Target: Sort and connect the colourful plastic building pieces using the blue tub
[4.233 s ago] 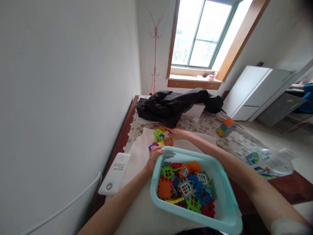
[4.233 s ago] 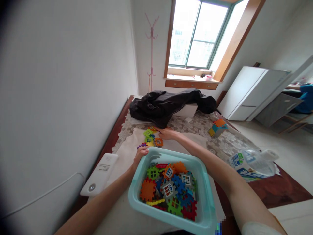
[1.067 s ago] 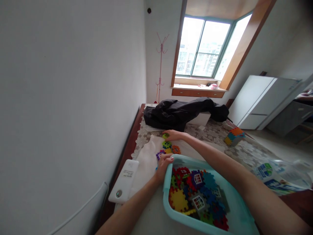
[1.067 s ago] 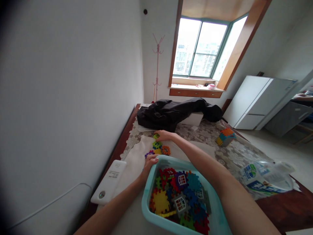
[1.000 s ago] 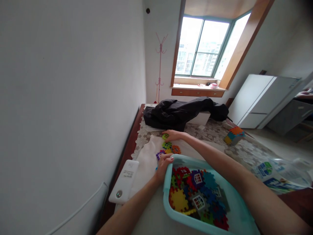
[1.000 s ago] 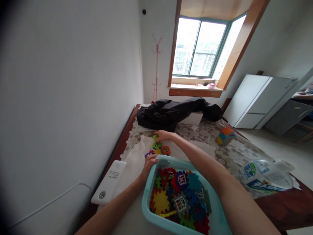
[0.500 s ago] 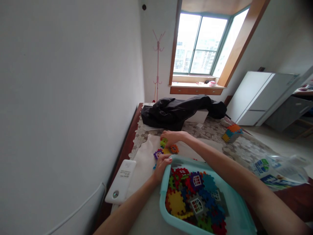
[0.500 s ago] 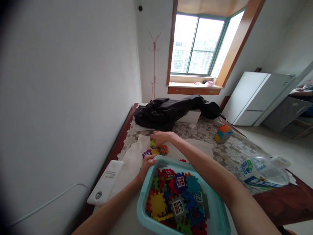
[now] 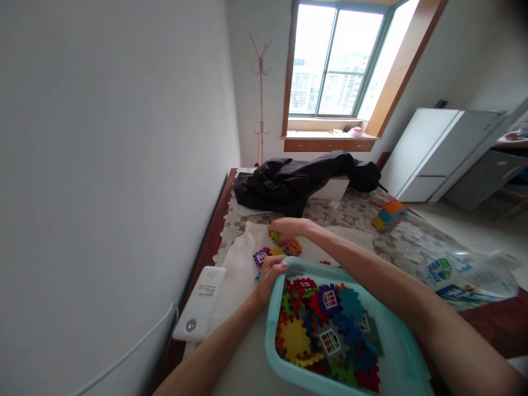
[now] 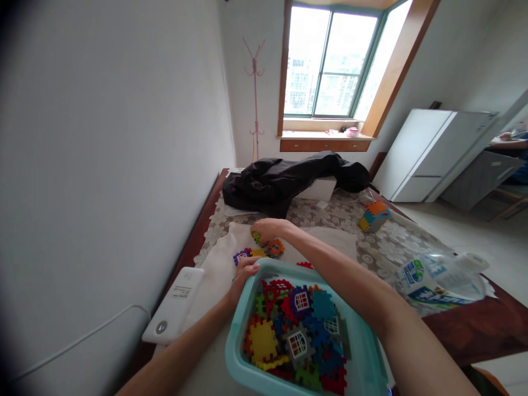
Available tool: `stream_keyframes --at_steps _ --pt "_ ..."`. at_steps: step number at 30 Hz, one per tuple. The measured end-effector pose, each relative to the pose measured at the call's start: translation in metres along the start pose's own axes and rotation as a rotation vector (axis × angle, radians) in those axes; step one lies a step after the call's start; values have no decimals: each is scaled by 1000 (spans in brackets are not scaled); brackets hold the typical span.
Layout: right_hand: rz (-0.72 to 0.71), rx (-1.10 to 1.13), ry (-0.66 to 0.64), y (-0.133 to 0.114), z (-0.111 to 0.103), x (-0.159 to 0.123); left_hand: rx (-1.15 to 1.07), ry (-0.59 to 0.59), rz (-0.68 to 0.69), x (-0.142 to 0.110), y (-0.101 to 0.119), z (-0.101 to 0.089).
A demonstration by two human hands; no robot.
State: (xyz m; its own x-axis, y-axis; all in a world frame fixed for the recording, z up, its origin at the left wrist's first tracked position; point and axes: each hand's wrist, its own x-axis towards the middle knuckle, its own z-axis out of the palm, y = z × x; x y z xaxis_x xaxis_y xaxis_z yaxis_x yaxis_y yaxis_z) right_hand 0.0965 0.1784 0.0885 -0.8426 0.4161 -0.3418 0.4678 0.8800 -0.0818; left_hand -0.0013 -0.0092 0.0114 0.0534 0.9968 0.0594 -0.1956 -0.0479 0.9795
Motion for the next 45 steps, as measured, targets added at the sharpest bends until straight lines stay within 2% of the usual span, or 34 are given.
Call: stream_keyframes --at_steps 2,4,8,11,17,23,29,33,36,38,41,43,45 --pt "49 -2 35 9 -10 -6 -5 33 0 -1 -2 0" --pt "101 64 7 15 -18 -13 -10 78 -3 -3 -6 0" --pt "256 263 -361 14 -19 -20 -11 168 -13 -6 -12 0" --pt "307 176 -510 4 -11 -16 -8 206 -22 -8 -12 -1" --pt "238 14 -525 -9 -5 -6 -8 186 -39 -9 -6 1" --pt "333 199 -619 -4 -3 -7 -17 159 -50 -7 -5 1" --pt "269 402 -711 4 9 -3 -10 201 -48 -6 -12 -3" --pt "247 482 -673 8 10 -1 -18 162 -58 -3 -15 -4" --pt "256 501 -647 15 -2 -9 -28 166 -56 -2 -16 -4" --pt "262 530 -577 22 -20 -23 -33 195 -51 -3 -16 -4" --pt "206 604 -345 29 -56 -55 -41 235 -49 -3 -17 -4" --pt "103 622 -216 22 -79 -79 -50 239 -56 -2 -18 -5" --pt "-14 623 -217 5 -96 -100 -62 244 -60 -2 -18 -5"
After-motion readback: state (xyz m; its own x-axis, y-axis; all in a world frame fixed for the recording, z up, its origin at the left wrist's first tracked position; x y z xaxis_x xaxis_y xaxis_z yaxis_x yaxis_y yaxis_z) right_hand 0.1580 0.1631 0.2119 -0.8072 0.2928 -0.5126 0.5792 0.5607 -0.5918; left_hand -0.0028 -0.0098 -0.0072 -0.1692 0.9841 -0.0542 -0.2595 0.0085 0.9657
